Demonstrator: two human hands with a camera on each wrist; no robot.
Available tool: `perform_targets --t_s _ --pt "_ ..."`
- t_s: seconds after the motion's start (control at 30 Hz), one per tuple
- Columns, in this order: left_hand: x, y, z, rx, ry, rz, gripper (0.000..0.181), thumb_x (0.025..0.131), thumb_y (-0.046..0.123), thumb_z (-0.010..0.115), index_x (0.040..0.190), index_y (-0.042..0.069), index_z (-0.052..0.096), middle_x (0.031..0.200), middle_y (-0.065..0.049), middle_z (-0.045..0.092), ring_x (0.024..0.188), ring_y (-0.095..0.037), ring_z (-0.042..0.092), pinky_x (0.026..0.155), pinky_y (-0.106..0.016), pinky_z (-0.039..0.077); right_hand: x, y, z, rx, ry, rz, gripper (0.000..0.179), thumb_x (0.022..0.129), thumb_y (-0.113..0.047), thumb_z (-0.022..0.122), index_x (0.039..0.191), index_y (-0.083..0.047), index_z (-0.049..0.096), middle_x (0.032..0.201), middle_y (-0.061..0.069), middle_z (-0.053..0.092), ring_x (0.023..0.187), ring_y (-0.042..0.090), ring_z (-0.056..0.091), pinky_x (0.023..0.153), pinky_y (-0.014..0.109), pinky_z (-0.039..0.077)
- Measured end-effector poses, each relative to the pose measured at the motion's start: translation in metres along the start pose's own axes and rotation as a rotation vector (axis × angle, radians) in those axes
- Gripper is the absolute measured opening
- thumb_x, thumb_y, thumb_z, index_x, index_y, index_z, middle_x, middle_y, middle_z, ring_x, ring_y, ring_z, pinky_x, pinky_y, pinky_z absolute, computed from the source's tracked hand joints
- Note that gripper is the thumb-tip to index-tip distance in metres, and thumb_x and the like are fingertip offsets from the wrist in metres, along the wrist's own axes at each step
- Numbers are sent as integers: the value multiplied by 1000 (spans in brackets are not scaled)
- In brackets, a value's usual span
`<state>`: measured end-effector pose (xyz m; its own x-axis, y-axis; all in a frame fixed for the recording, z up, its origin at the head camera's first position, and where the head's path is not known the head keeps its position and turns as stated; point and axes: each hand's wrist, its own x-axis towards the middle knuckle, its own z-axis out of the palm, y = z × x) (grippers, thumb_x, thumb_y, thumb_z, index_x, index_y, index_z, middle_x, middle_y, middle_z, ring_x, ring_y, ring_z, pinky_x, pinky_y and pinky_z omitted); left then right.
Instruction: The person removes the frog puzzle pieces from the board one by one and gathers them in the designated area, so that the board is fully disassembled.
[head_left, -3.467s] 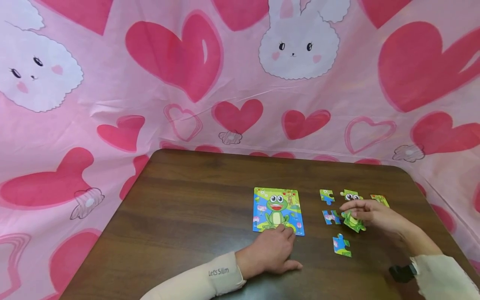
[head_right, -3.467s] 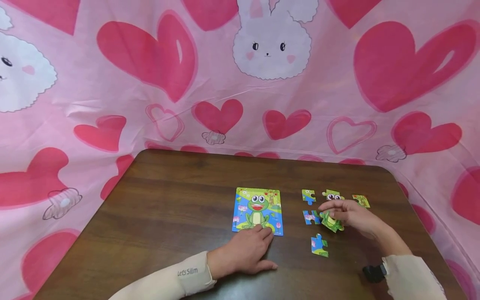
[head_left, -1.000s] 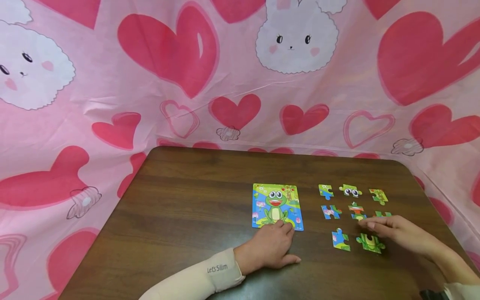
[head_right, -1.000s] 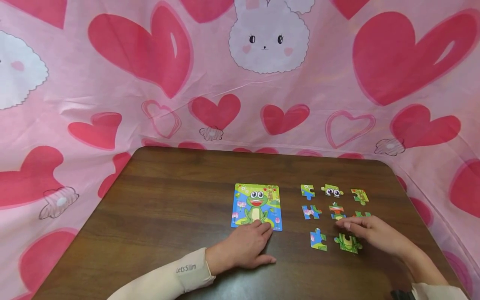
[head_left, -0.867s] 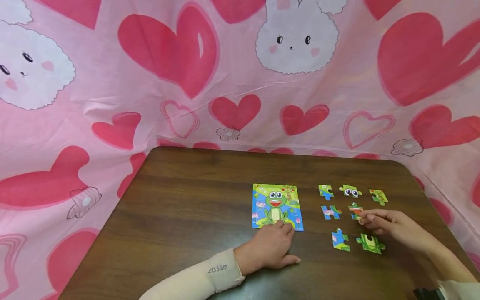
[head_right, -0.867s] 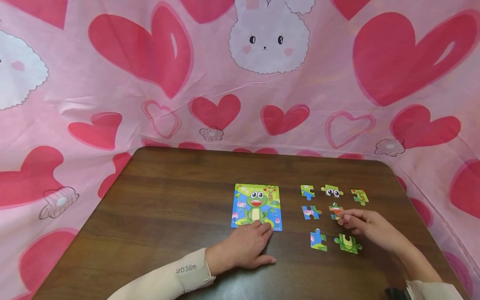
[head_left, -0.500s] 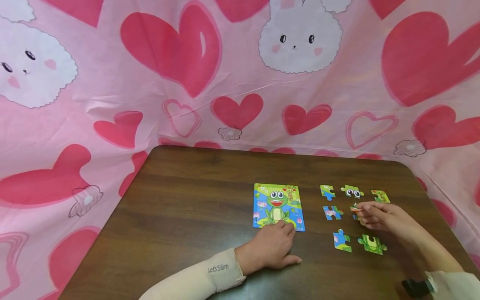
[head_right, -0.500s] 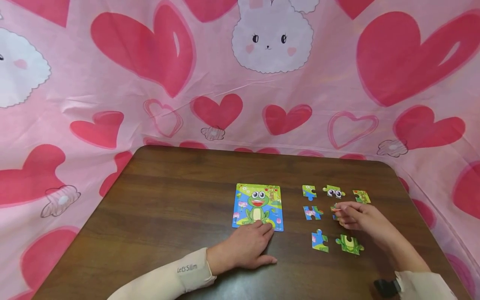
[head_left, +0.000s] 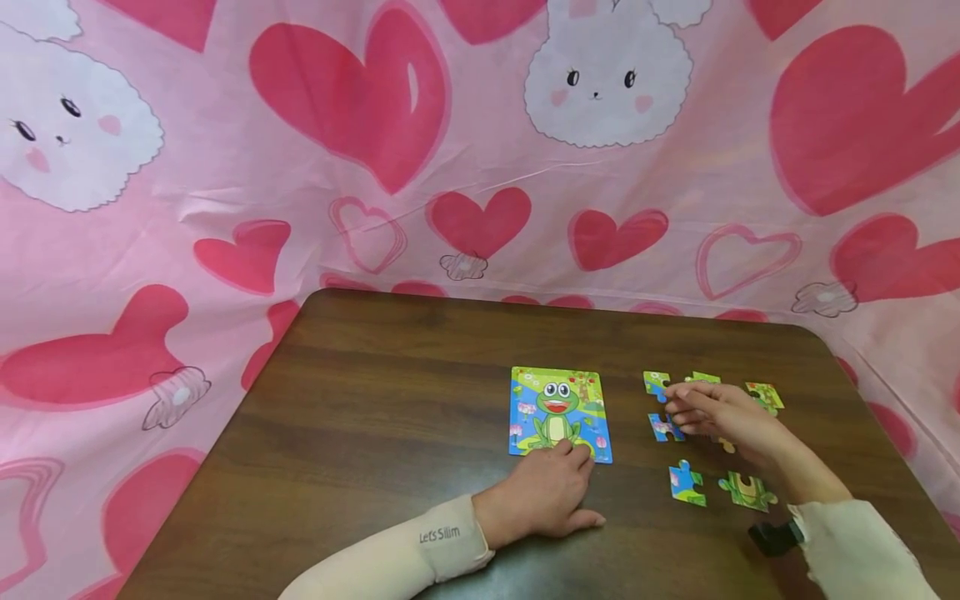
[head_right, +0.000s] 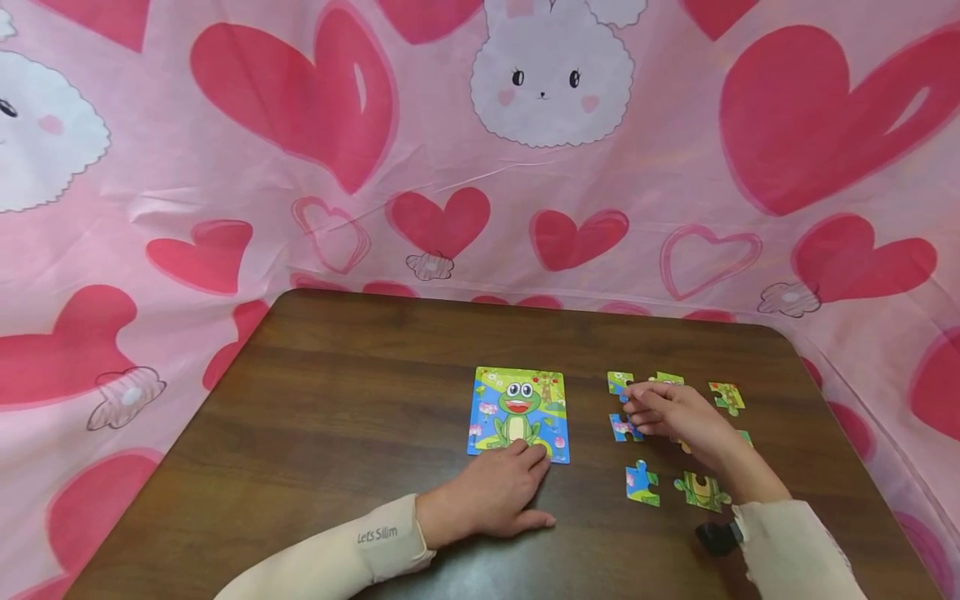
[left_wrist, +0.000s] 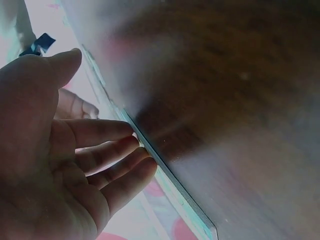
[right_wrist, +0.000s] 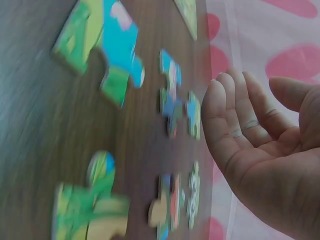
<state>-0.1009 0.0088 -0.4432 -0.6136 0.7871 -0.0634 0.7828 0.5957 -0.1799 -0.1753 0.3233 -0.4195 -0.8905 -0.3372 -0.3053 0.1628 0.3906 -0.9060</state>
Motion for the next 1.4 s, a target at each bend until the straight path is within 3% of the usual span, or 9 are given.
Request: perform_targets --t_s 0.27,0.53,0.67,0.9,1.17,1.4 --pt "0 -1 -2 -39 2 -3 68 96 73 42 129 18 64 120 8 58 102 -9 52 81 -20 50 22 -17 23 -7 -18 18 57 108 -36 48 141 10 48 115 13 69 100 20 71 86 31 59" --pt "-1 -22 -5 -283 -9 -68 68 98 69 45 146 21 53 148 0 51 135 -17 49 104 -31 49 45 -26 43 16 -69 -27 52 109 -31 47 140 11 50 114 14 68 100 20 70 89 33 59" --pt "-2 -43 -5 -301 -35 -166 74 98 66 48 156 22 39 161 -5 38 148 -24 38 116 -40 39 55 -30 52 31 -83 -32 51 108 -28 49 138 12 50 110 11 70 96 19 72 87 33 59" --pt "-10 -67 3 -303 -153 -319 89 94 71 49 164 27 17 171 -4 16 158 -27 16 125 -50 22 66 -34 67 28 -93 -15 46 107 -23 51 138 12 51 112 17 72 97 21 72 86 34 60" --pt "-12 -77 14 -313 -213 -389 97 90 75 52 164 27 15 172 -1 11 160 -24 9 127 -53 12 73 -37 80 -63 -74 -37 41 105 -22 56 133 8 58 118 25 70 100 26 70 87 39 60" --pt "-12 -83 15 -349 -230 -402 99 89 76 53 164 23 16 172 -3 13 159 -25 13 127 -52 13 72 -37 85 -153 -43 -2 38 104 -25 58 132 -1 63 124 18 69 103 23 67 90 40 59"
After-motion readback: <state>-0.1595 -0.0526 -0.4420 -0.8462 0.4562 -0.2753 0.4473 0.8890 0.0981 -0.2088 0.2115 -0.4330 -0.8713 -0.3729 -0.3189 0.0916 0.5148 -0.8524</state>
